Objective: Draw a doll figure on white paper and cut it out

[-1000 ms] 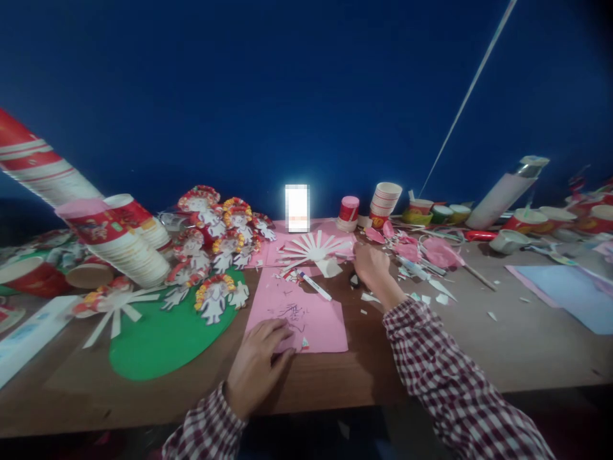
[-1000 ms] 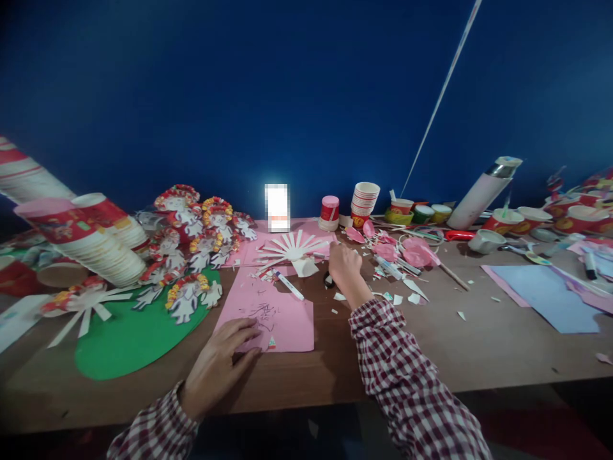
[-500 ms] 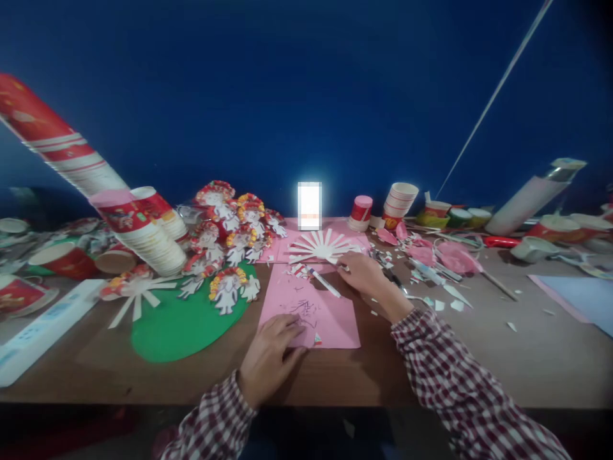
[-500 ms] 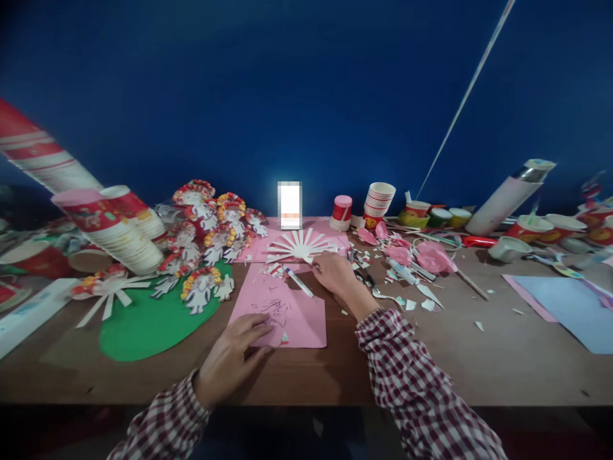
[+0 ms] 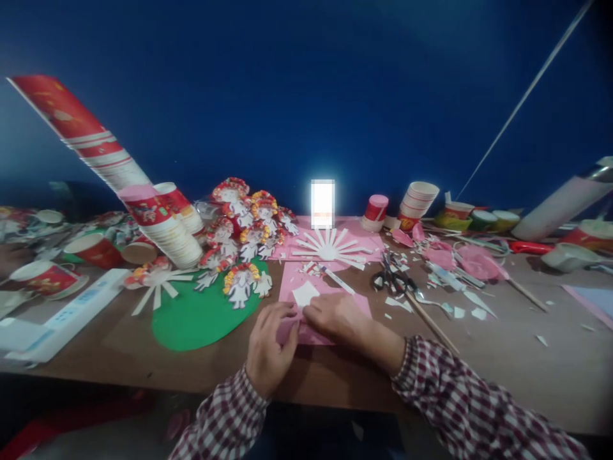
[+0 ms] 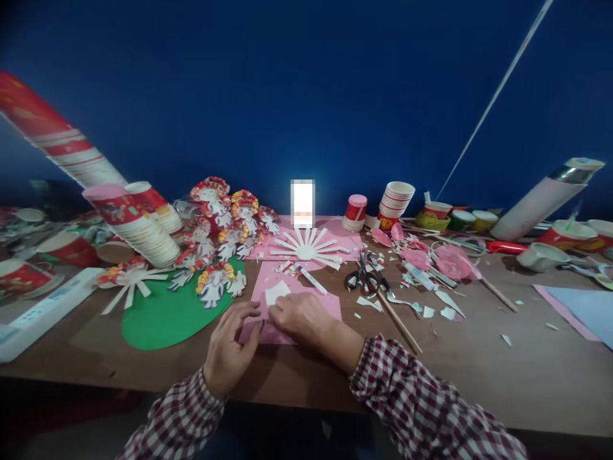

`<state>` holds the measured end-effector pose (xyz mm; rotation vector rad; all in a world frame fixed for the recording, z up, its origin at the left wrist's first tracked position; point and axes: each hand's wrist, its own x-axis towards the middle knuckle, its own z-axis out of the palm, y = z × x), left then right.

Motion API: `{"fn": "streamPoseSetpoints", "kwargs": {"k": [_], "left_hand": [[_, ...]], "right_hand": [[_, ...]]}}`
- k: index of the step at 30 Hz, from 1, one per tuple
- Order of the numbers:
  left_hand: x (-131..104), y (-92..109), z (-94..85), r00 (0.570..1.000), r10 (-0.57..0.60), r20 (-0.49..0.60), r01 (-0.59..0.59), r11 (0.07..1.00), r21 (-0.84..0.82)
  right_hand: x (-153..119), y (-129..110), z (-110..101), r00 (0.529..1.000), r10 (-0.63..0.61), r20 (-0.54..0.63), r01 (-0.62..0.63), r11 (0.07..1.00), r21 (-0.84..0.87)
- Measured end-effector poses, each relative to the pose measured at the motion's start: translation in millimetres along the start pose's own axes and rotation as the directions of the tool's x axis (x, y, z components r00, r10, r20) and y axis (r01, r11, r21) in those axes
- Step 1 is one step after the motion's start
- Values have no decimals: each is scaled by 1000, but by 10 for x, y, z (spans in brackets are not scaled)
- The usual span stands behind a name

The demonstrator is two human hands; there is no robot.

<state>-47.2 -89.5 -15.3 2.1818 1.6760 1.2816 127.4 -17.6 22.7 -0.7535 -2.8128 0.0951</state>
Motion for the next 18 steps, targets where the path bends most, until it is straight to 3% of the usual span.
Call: {"fn": "streamPoseSetpoints", "kwargs": {"k": [3,8,10,14,18], "left_hand": [[0,-42,-18,999,-44,32,43,999,23],[-11,-66,30,993,-59,107,47,993,109],[-16,-63,48,991,-36,127,16,988,153],[-14,-59,56,981,-10,196,-37,971,234],[1,-67,44,972,-38,231,-27,962,271]], "right_hand": [[5,-56,74,996,-91,7,89,986,144],[20,125,100,984,104,-145,-61,961,270],[37,179,105,984,82,-156,-42,969,244],[66,204,143,997,-44,-62,53,986,157],[57,212,179,1000,11,15,-12,996,83]]}}
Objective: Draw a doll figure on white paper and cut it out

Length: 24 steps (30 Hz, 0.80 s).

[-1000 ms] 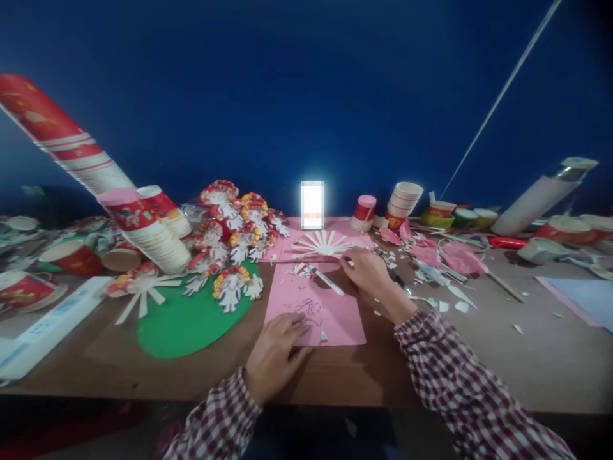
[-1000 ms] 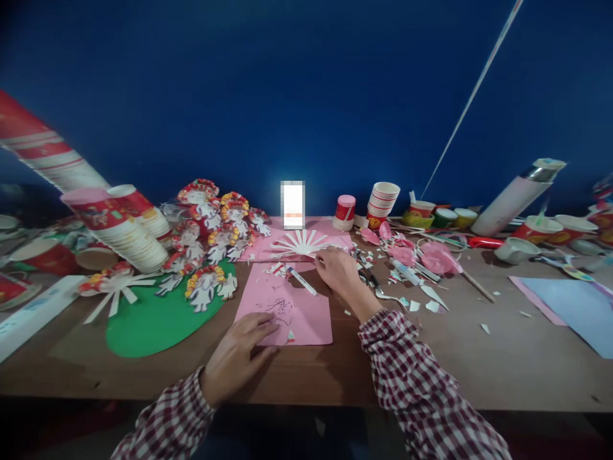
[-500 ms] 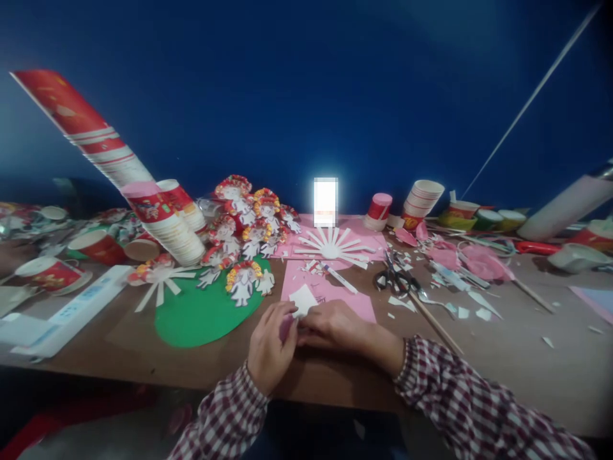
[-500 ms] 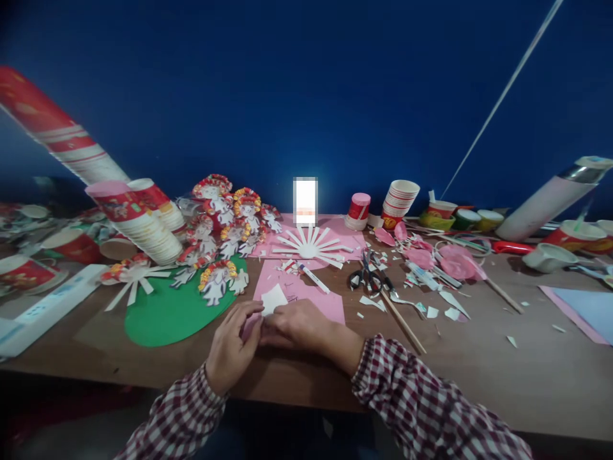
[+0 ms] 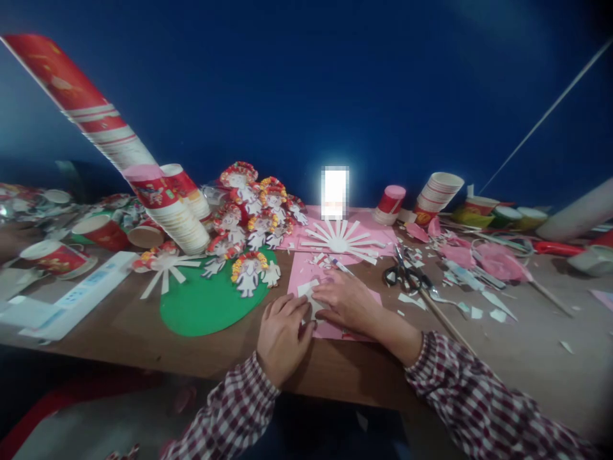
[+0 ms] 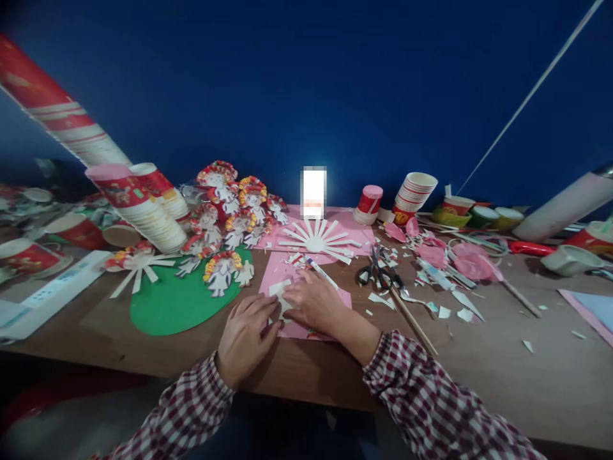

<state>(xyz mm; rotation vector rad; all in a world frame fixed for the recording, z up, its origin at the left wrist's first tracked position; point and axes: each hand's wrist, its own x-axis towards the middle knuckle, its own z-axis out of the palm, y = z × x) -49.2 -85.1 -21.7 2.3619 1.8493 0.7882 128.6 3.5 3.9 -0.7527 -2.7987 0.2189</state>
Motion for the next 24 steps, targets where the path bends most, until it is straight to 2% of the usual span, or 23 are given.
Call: {"fn": "streamPoseSetpoints", "kwargs": {"k": [6,9,12,15,17,18,21,24], "left_hand": [[-1,44,-24,1000,0,26,-1,1000,16],[-22,56,-87,999,15,-30,-15,1000,12],[-48,-75,-214,993,-9,-121,17,998,60],[-61,-368,-375,962,-150,-230,194,963,185],[-53,-581,-474,904,-286,-317,367,900,234],[-40,-671,-515,884,-340,-322,422,876,233],[29,-832,-590,848,-462,-261,519,824,228],[117,-865,-605,798,-576,-178,603,766,225]], "right_hand": [[-2,46,46,1000,12,14,-13,1000,24],[3,46,41,1000,-6,3,6,1000,9],[-7,35,10,1000,-23,-9,23,1000,-11],[-19,32,-5,999,-25,-22,25,999,-21],[-21,37,6,999,-23,-40,21,999,-34],[-20,41,15,998,-22,-52,20,999,-43],[-12,53,39,997,-27,-77,23,998,-61],[-8,55,48,996,-33,-84,28,997,-67]]}}
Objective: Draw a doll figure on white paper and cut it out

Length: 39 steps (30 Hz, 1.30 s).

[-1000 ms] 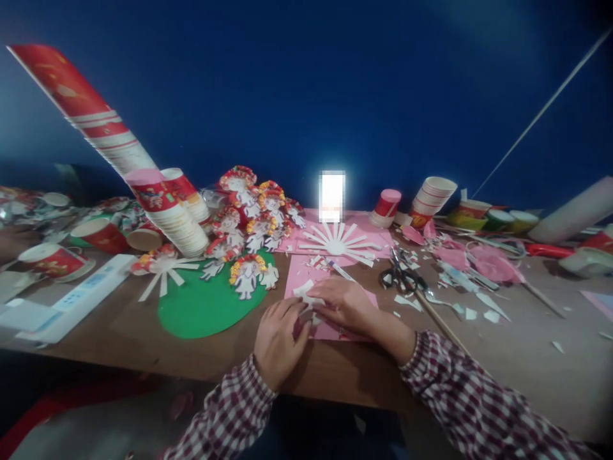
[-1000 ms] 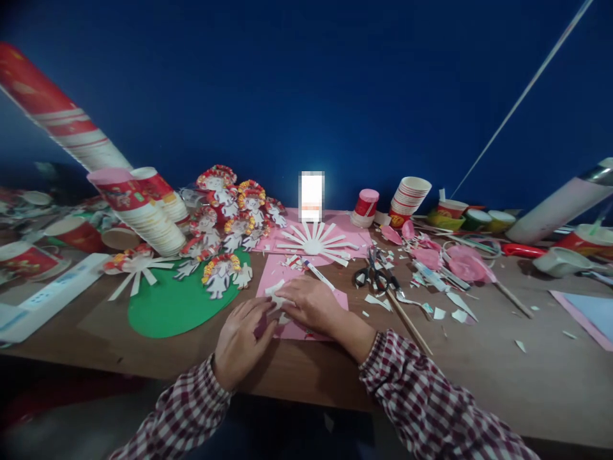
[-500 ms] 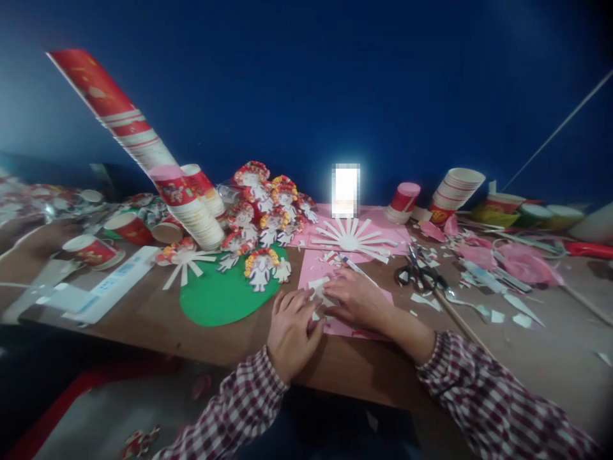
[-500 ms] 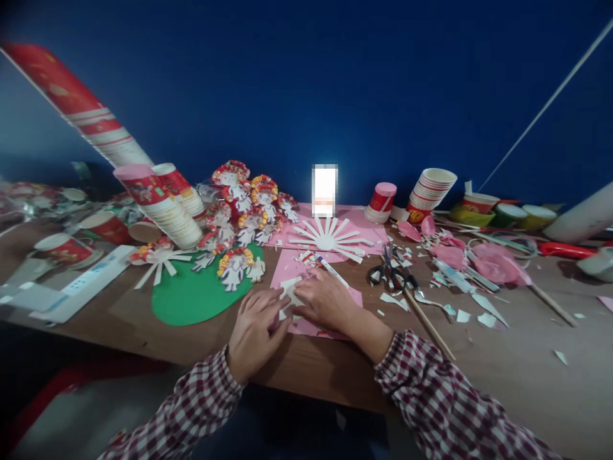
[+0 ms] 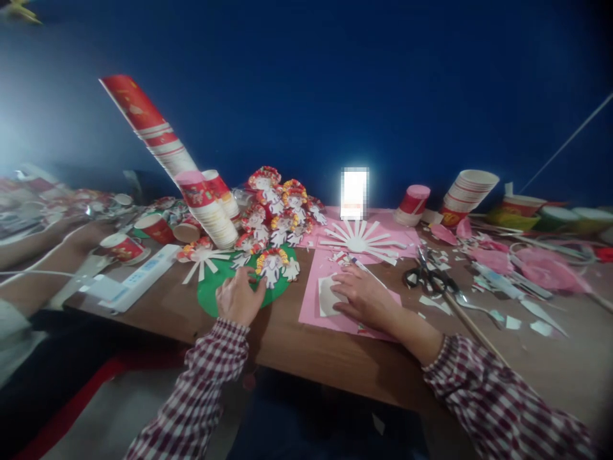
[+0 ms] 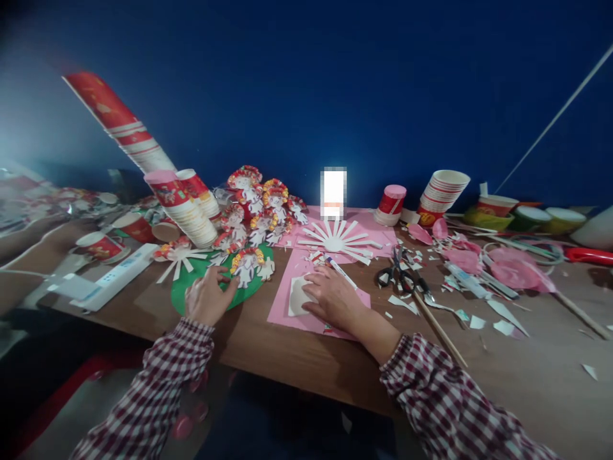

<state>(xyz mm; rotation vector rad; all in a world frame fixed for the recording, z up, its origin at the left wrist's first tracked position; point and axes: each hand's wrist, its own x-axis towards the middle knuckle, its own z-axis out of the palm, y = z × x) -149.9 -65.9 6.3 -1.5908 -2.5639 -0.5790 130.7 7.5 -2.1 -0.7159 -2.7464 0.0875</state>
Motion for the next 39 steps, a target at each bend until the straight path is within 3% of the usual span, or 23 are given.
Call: {"fn": "streamPoseSetpoints", "kwargs": {"k": [4,13,25,29,34,37,39], "left_hand": [[58,19,33,994,-67,86,73,995,-67],[103,-119,168,995,-61,84,77,978,-194],[17,-153,118,998,-16,-59,-11,901,-433],[-75,-34,24,995,40,-90,-83,838,-539],[-226,250,-35,994,95,-56,-108,742,-662],[-314,447,-7,991,136,-20,-111,711,-694],[-364,566,41,988,155,23,-89,678,-730]], "right_hand": [[-8,2,13,1000,-7,2,7,1000,2],[-9,21,44,1000,-13,6,13,1000,22],[-5,19,51,999,-30,-45,33,997,64],[11,4,45,988,-20,-151,38,992,119],[28,-8,75,950,93,-297,-12,965,263],[35,-14,99,929,185,-320,-55,926,375],[39,-24,85,916,292,-276,-124,859,497]]}}
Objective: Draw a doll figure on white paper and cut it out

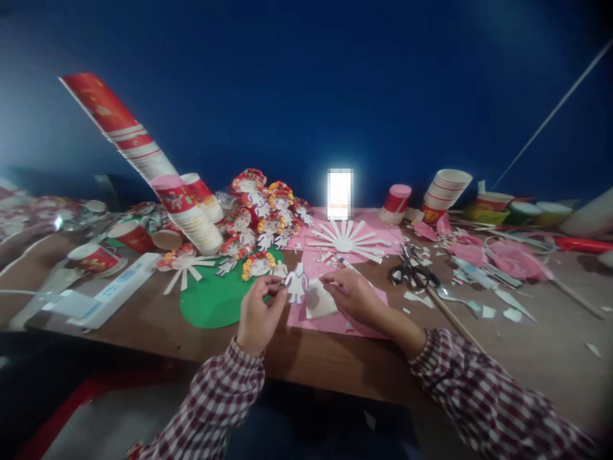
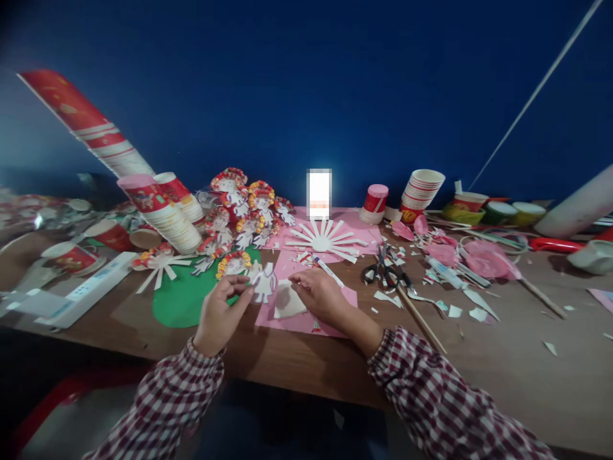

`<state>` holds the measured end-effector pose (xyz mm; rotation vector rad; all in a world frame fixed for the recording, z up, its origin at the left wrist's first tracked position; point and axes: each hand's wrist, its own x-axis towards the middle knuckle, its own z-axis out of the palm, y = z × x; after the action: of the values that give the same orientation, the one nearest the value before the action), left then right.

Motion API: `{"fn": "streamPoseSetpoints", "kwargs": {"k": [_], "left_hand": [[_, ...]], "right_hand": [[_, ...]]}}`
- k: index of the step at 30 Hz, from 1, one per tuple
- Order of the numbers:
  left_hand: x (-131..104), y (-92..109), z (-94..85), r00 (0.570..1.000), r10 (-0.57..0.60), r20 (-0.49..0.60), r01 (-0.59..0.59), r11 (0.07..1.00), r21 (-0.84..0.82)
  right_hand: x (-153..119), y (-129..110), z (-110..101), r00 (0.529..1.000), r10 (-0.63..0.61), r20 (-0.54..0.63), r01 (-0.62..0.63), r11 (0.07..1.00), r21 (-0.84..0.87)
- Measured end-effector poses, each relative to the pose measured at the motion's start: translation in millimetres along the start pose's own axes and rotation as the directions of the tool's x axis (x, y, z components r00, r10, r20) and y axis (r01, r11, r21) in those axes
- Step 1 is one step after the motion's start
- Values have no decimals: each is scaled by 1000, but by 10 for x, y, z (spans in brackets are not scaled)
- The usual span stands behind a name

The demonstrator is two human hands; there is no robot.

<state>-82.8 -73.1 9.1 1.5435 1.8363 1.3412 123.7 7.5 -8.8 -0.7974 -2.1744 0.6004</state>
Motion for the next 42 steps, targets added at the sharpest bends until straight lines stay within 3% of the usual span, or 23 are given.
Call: {"fn": "streamPoseSetpoints", "kwargs": {"k": [3,6,12,17,20,22,26,28,30,32,34,37,39,42], "left_hand": [[-33,32,171,997,-31,73,39,994,-103],[-56,43,283,991,-50,125,69,985,-157],[-79,38,363,989,-30,147,46,993,-108],[-104,12,379,989,-19,148,23,999,-24],[-154,26,339,991,98,90,-113,977,181],[-204,46,300,967,240,87,-255,914,316],[-316,72,247,858,432,279,-511,779,364],[-361,70,239,820,444,362,-563,741,367],[-386,64,235,809,437,394,-574,732,367],[-371,60,227,825,435,361,-551,760,344],[-297,63,219,879,412,240,-470,834,291],[-63,85,235,978,206,15,-207,974,96],[143,114,283,997,44,58,-38,994,-105],[428,179,413,964,-15,266,87,961,-262]], "right_hand": [[21,-48,-48,984,175,28,-178,969,174],[45,-87,-104,967,249,59,-255,932,256],[47,-61,-104,946,310,90,-321,876,360],[27,-7,-66,948,314,41,-308,884,352],[12,42,-44,948,319,0,-304,904,302],[1,73,-26,951,309,-20,-294,920,259],[-15,92,4,954,297,-35,-284,936,208],[-17,82,10,952,305,-30,-293,934,204],[-15,69,8,951,308,-27,-296,932,210],[-8,57,0,954,297,-38,-282,934,222],[1,44,-18,958,284,-48,-268,938,220],[16,11,-60,957,288,-37,-280,948,155],[24,-15,-89,957,287,-33,-284,956,69],[31,-34,-121,963,263,-51,-266,963,-53]]}}
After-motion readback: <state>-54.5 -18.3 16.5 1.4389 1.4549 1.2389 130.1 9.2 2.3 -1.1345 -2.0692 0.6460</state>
